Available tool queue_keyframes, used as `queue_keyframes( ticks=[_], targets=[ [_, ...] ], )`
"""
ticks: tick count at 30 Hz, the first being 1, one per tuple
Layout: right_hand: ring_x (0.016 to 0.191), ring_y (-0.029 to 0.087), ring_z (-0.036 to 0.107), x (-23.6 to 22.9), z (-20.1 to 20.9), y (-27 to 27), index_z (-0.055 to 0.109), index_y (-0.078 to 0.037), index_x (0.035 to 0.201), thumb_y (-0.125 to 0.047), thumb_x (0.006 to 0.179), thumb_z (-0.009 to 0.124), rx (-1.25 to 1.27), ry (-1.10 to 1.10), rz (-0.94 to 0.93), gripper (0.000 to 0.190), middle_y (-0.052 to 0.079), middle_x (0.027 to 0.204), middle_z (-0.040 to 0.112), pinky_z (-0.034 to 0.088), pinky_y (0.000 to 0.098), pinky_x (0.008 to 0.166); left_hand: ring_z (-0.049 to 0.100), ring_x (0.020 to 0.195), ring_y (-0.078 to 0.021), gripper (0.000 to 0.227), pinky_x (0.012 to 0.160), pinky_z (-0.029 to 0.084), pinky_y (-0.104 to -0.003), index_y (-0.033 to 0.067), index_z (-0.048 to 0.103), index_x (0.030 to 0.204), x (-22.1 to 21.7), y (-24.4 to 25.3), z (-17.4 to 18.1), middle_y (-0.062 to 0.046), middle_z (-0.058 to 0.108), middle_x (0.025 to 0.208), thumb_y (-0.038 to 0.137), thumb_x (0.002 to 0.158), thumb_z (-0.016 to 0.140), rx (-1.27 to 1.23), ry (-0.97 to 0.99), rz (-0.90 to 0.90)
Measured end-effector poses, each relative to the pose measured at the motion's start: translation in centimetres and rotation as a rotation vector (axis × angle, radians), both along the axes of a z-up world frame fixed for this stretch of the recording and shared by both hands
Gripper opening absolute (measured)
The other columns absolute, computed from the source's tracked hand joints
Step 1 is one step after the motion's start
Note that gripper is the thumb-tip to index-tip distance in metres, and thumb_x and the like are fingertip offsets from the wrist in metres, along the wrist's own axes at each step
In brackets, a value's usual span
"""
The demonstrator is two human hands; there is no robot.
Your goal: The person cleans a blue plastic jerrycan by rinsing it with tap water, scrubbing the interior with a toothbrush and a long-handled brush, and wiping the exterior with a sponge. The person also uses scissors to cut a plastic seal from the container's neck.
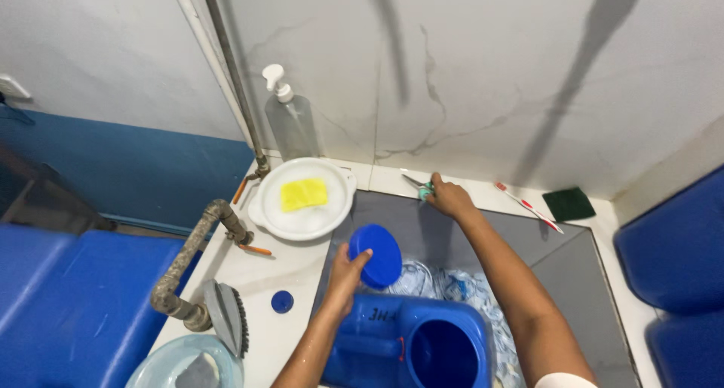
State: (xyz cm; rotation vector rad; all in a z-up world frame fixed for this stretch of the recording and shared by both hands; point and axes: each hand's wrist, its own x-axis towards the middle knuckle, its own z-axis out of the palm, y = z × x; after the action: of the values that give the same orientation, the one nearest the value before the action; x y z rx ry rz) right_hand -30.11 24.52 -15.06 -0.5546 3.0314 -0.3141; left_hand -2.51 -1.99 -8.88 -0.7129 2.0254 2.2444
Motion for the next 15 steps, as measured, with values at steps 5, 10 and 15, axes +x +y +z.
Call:
queue_keyframes(
  ticks=[5,10,15],
  targets=[
    [0.100,0.039,0.070,-1.1,2.8,-5.5,0.070,-0.003,0.104,-0.012,0.087,0.062,0.184,0.319,-0.013,0.020,0.020,0.117,0.066,0.059,0.0493,0.078,0.070,0.104,-0.0206,0.051,0.087,0.059,-0.041,0.0109,0.055,0.132,-0.3,-1.3,-2.5,-0.010,0.067,0.121,0.024,0.085,0.068,0.548,0.001,0.112],
    [0.105,0.033,0.069,2.1,5.5,-22.0,0.068,-0.006,0.124,-0.014,0.085,0.064,-0.558,0.063,0.517,0.040,0.017,0.125,0.069,0.056,0.0411,0.093,0.070,0.107,-0.0260,0.045,0.097,0.057,-0.045,0.0074,0.058,0.129,-1.7,-2.1,-8.1,-0.011,0.068,0.118,0.015,0.085,0.063,0.835,0.038,0.145],
    [0.133,0.051,0.043,6.5,4.4,-34.4,0.048,-0.029,0.151,-0.020,0.075,0.075,0.008,0.141,0.596,0.082,0.030,0.150,0.043,0.036,0.0597,0.106,0.068,0.116,-0.0320,0.042,0.101,0.056,-0.049,0.0024,0.058,0.131,-2.1,-2.7,-10.6,-0.016,0.071,0.123,0.018,0.092,0.059,1.011,0.101,0.047]
  ],
)
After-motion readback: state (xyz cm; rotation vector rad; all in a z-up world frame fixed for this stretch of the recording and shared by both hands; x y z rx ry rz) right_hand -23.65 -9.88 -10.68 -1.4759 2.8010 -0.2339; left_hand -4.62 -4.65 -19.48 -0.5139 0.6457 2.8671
